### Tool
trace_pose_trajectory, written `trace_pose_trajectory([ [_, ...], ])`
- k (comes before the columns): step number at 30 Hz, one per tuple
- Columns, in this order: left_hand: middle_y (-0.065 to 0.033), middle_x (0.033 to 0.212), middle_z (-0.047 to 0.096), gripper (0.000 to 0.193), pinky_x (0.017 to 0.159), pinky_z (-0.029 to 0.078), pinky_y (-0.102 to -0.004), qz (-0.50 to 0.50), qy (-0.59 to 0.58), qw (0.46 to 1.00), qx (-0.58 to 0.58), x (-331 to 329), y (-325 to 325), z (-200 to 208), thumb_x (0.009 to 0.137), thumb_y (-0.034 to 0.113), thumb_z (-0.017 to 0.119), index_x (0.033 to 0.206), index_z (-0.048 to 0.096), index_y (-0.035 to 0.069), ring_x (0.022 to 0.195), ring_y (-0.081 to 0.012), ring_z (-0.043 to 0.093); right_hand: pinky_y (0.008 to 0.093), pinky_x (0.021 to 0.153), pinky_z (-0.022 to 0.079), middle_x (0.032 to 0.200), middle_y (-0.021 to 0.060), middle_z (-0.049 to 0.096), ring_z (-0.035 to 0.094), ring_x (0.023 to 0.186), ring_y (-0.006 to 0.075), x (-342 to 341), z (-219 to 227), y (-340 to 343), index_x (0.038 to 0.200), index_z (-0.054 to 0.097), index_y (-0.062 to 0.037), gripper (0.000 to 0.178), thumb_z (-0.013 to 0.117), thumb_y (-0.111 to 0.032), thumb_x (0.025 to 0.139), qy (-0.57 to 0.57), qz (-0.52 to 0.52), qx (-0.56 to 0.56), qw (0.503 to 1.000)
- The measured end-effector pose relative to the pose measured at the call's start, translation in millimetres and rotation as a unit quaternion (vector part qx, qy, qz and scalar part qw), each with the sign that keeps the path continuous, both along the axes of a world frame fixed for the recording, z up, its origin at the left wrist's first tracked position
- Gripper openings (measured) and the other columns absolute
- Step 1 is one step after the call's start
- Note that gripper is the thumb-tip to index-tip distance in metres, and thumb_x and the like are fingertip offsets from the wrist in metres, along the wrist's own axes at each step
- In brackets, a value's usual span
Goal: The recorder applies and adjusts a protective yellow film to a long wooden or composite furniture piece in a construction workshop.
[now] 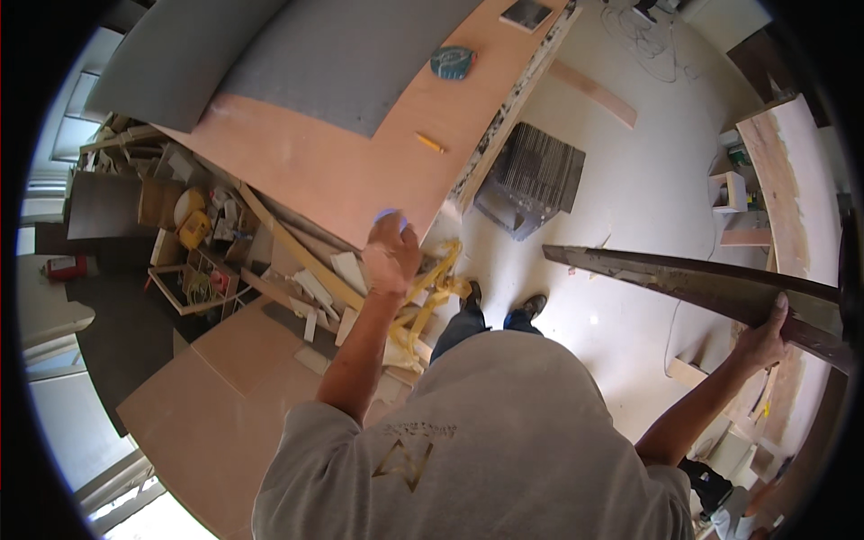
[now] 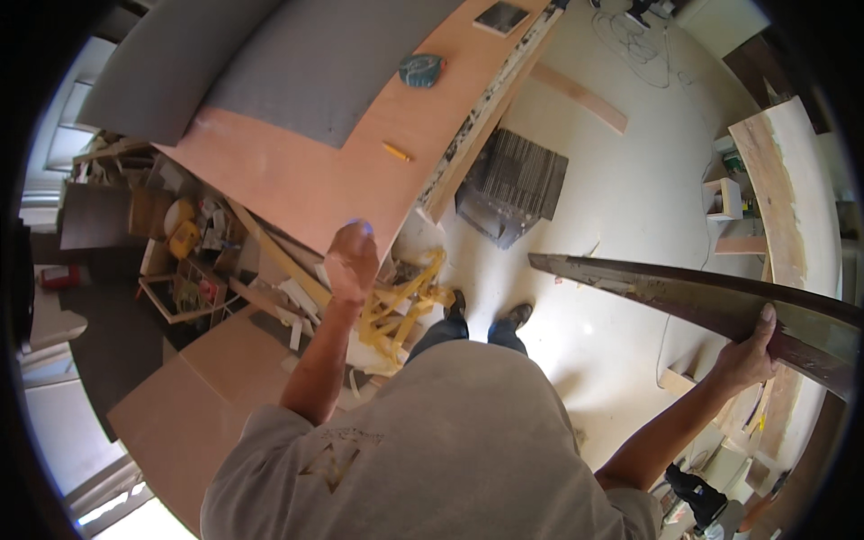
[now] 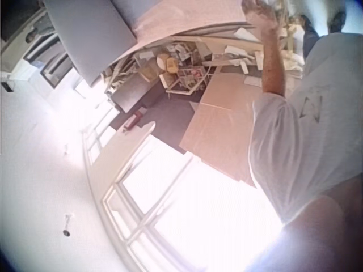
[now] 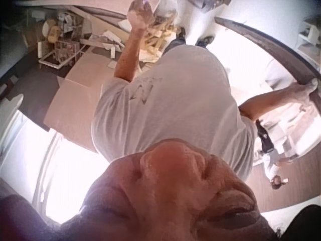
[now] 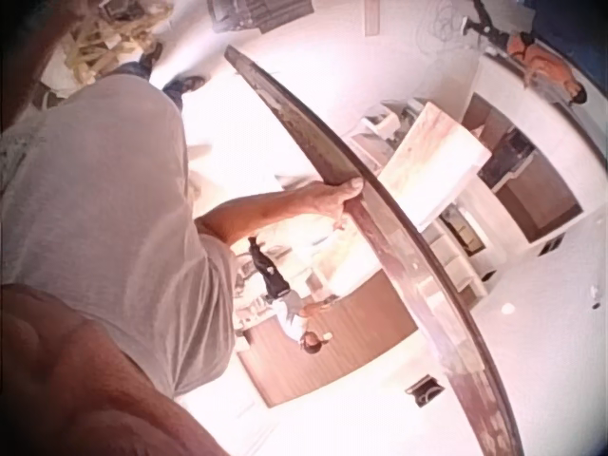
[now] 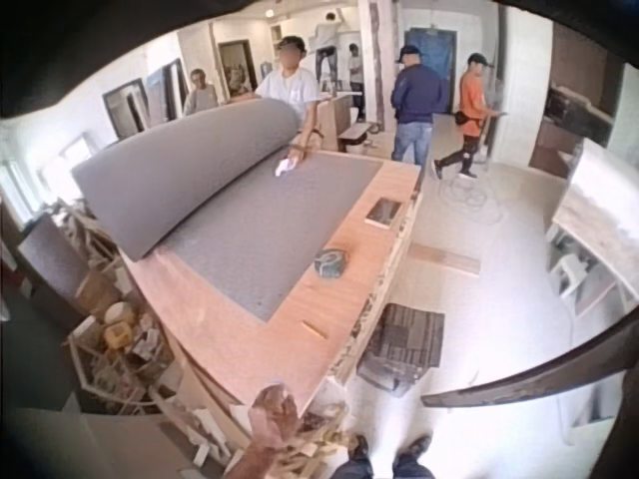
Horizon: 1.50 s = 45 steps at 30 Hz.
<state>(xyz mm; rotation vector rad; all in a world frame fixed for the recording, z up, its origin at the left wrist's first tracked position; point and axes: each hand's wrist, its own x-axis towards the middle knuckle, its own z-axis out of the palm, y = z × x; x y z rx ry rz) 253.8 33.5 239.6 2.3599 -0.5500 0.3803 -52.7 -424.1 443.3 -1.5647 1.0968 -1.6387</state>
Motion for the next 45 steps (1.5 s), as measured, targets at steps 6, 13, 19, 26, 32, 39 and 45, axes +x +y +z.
trace_pose_trajectory([
  [6, -0.0163, 0.11, 0.066, 0.035, 0.079, 0.055, -0.0457, -0.024, -0.105, 0.988, 0.112, 96, -35, -43, 0.081, 0.005, 0.06, 0.115, 0.063, 0.008, 0.095, -0.0379, 0.064, 0.0331, 0.078, 0.057, 0.113, 0.0136, 0.066, 0.065, 0.092, 0.0198, -21, -6, 15, 0.119, 0.061, 0.0087, 0.055, 0.084, -0.023, 0.08, 0.007, -0.034, 0.02, 0.999],
  [13, -0.0157, 0.106, 0.059, 0.022, 0.083, 0.052, -0.0498, -0.151, -0.003, 0.959, 0.239, 141, -83, -63, 0.084, 0.015, 0.061, 0.106, 0.059, 0.009, 0.097, -0.0361, 0.061, 0.0319, 0.091, 0.048, 0.116, 0.0117, 0.063, 0.06, 0.1, 0.0206, -72, -28, 11, 0.12, 0.058, 0.0077, 0.053, 0.081, -0.021, 0.082, -0.056, 0.068, 0.049, 0.995],
  [19, -0.0171, 0.092, 0.06, 0.02, 0.066, 0.054, -0.0497, -0.069, -0.042, 0.97, 0.23, 68, -104, -68, 0.085, 0.015, 0.061, 0.101, 0.056, 0.005, 0.077, -0.037, 0.064, 0.0373, 0.099, 0.044, 0.124, 0.0129, 0.059, 0.056, 0.113, 0.0237, -94, -12, 9, 0.13, 0.052, 0.0023, 0.064, 0.073, -0.039, 0.085, -0.05, 0.239, 0.018, 0.97],
  [26, -0.0216, 0.089, 0.062, 0.051, 0.063, 0.055, -0.0495, -0.102, -0.061, 0.988, 0.1, 47, -210, 20, 0.082, 0.002, 0.057, 0.132, 0.049, 0.001, 0.071, -0.0401, 0.065, 0.0431, 0.093, 0.053, 0.127, 0.022, 0.062, 0.064, 0.114, 0.0362, -107, 13, 4, 0.14, 0.048, 0.0012, 0.09, 0.08, -0.052, 0.075, -0.066, 0.426, 0.108, 0.896],
  [32, -0.0259, 0.104, 0.067, 0.045, 0.078, 0.054, -0.0499, -0.155, 0.014, 0.987, -0.041, -38, -302, 24, 0.086, 0.005, 0.056, 0.131, 0.051, 0.001, 0.086, -0.043, 0.066, 0.0501, 0.094, 0.05, 0.11, 0.0227, 0.068, 0.067, 0.104, 0.0353, -108, 12, 1, 0.132, 0.056, 0.0023, 0.07, 0.08, -0.037, 0.079, -0.075, 0.471, 0.139, 0.868],
  [39, -0.0187, 0.09, 0.068, 0.043, 0.068, 0.053, -0.0488, -0.271, 0.09, 0.959, -0.006, -134, -332, -12, 0.083, 0.009, 0.057, 0.126, 0.06, 0.011, 0.078, -0.0393, 0.065, 0.0431, 0.084, 0.054, 0.098, 0.019, 0.068, 0.068, 0.091, 0.0315, -127, -15, -11, 0.112, 0.063, 0.0058, 0.067, 0.068, -0.056, 0.086, -0.012, 0.427, 0.058, 0.902],
  [45, -0.0172, 0.09, 0.062, 0.022, 0.067, 0.05, -0.0513, -0.113, -0.094, 0.975, 0.168, 84, -298, -21, 0.075, 0.009, 0.056, 0.095, 0.06, 0.003, 0.082, -0.0368, 0.063, 0.042, 0.08, 0.054, 0.094, 0.0186, 0.068, 0.067, 0.087, 0.0306, -120, -18, -19, 0.107, 0.067, 0.0019, 0.066, 0.067, -0.06, 0.085, -0.005, 0.423, 0.054, 0.904],
])
